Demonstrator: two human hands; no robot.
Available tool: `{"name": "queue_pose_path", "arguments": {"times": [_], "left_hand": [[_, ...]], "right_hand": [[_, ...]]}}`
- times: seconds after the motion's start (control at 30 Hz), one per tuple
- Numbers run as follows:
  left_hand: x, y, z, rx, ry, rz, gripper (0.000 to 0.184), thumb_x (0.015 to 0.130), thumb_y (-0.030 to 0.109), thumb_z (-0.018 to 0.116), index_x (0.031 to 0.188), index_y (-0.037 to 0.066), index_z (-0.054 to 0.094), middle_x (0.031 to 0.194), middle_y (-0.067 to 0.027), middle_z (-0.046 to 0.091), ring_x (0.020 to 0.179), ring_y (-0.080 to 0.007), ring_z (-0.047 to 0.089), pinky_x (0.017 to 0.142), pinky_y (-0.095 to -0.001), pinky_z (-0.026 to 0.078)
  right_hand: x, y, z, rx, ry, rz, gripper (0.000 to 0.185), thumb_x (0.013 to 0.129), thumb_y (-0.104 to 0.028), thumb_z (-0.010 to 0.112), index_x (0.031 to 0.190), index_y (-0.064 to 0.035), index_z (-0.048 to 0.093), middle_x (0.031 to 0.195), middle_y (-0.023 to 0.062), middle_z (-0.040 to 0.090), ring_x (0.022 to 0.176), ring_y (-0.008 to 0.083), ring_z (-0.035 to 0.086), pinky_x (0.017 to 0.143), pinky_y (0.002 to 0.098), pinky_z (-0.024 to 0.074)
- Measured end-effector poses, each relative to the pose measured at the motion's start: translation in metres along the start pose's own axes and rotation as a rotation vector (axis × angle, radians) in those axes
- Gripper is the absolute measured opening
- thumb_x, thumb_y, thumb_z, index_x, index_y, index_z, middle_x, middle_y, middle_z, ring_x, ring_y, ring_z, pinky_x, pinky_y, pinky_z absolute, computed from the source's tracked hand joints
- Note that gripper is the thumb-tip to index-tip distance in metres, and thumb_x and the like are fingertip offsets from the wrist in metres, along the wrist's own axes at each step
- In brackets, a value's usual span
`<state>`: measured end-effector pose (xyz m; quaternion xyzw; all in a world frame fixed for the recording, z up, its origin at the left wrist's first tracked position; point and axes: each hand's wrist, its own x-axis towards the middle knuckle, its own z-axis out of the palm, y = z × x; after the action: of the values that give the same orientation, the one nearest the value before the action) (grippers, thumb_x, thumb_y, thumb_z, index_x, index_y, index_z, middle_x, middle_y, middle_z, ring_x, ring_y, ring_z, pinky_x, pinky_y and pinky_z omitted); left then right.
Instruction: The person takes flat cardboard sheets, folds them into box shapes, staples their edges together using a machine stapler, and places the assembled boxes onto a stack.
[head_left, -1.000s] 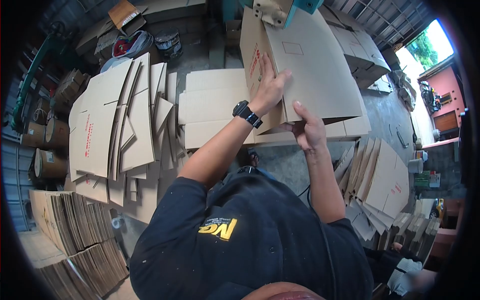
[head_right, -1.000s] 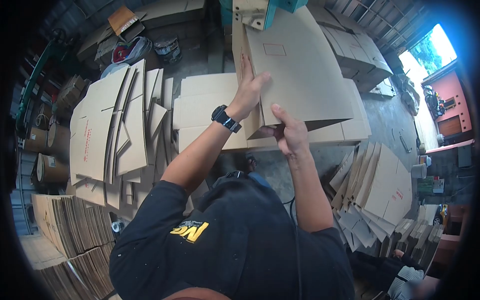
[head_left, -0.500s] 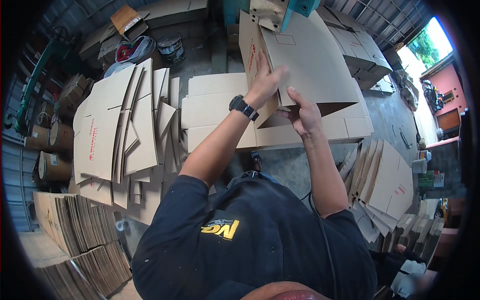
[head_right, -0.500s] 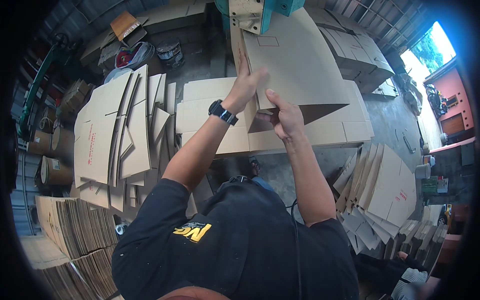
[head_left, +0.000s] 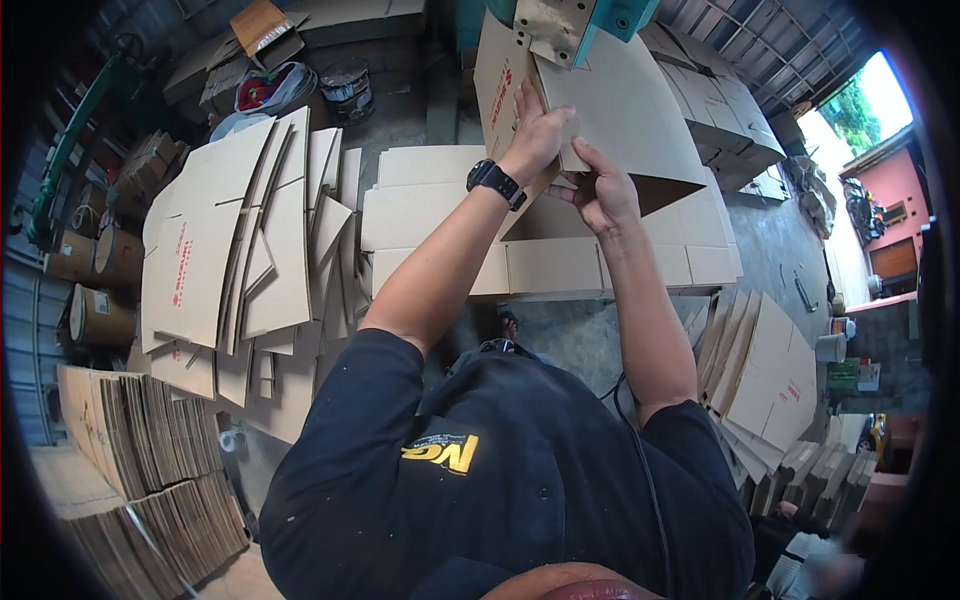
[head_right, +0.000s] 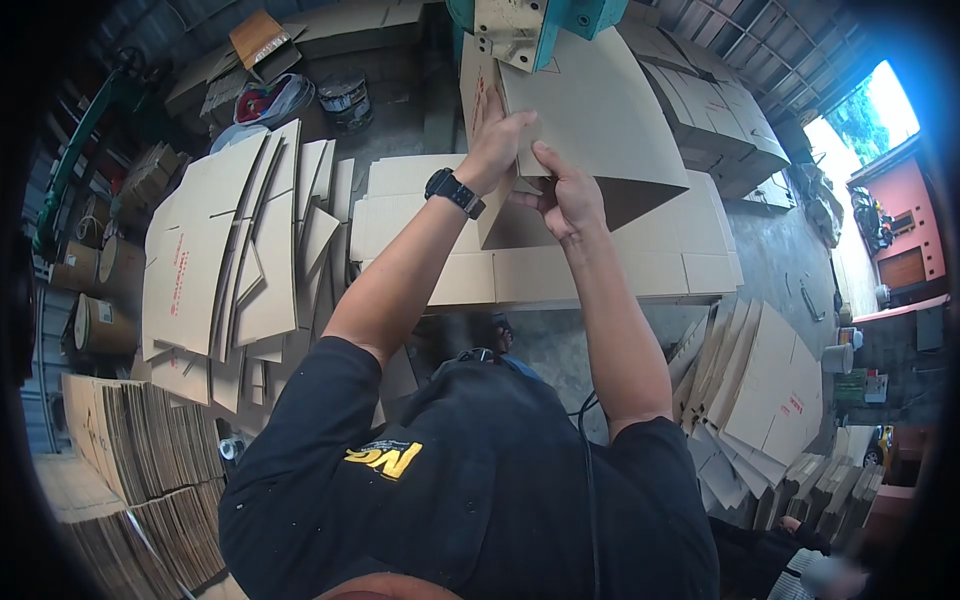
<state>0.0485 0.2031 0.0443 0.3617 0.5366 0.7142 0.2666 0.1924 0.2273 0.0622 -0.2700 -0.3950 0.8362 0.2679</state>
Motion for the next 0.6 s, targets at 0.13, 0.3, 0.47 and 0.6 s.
{"name": "queue_pose_path", "arguments": {"times": [0.13, 0.3, 0.47, 0.6], "left_hand": [[0.007, -0.002, 0.000, 0.009, -0.004, 0.000, 0.084, 0.089, 0.023, 0.059, 0.153, -0.008, 0.014, 0.154, -0.0234, 0.030, 0.142, -0.0305, 0.033, 0.116, -0.0356, 0.027], [0.007, 0.005, 0.004, 0.185, 0.098, -0.072, 0.080, 0.092, 0.024, 0.056, 0.154, -0.007, 0.015, 0.154, -0.0225, 0.032, 0.142, -0.0287, 0.034, 0.117, -0.0347, 0.027], [-0.025, 0.016, -0.022, -0.320, -0.128, -0.091, 0.078, 0.101, 0.044, 0.048, 0.156, -0.003, 0.020, 0.160, -0.0157, 0.030, 0.150, -0.0276, 0.023, 0.120, -0.0357, 0.020], [-0.031, -0.016, -0.056, -0.147, 0.034, -0.255, 0.075, 0.102, 0.046, 0.044, 0.156, -0.001, 0.023, 0.161, -0.0167, 0.028, 0.151, -0.0273, 0.020, 0.121, -0.0362, 0.020]], "right_hand": [[0.004, -0.002, 0.002, 0.005, 0.007, 0.007, 0.024, 0.095, -0.020, 0.068, 0.115, -0.0071, 0.063, 0.108, 0.0041, 0.060, 0.085, 0.0202, 0.062, 0.081, 0.0535, 0.0569], [-0.002, -0.010, 0.008, -0.012, -0.032, 0.021, 0.028, 0.095, -0.020, 0.068, 0.119, -0.0074, 0.060, 0.104, 0.0030, 0.061, 0.086, 0.0192, 0.063, 0.078, 0.0533, 0.0582], [-0.037, -0.011, -0.003, 0.060, -0.092, 0.043, 0.036, 0.096, -0.021, 0.065, 0.126, -0.0031, 0.056, 0.116, 0.0116, 0.067, 0.097, 0.0279, 0.069, 0.076, 0.0475, 0.0593], [-0.127, -0.015, -0.058, 0.123, 0.099, 0.048, 0.039, 0.093, -0.015, 0.066, 0.128, 0.0000, 0.056, 0.117, 0.0134, 0.067, 0.100, 0.0275, 0.069, 0.083, 0.0458, 0.0584]]}}
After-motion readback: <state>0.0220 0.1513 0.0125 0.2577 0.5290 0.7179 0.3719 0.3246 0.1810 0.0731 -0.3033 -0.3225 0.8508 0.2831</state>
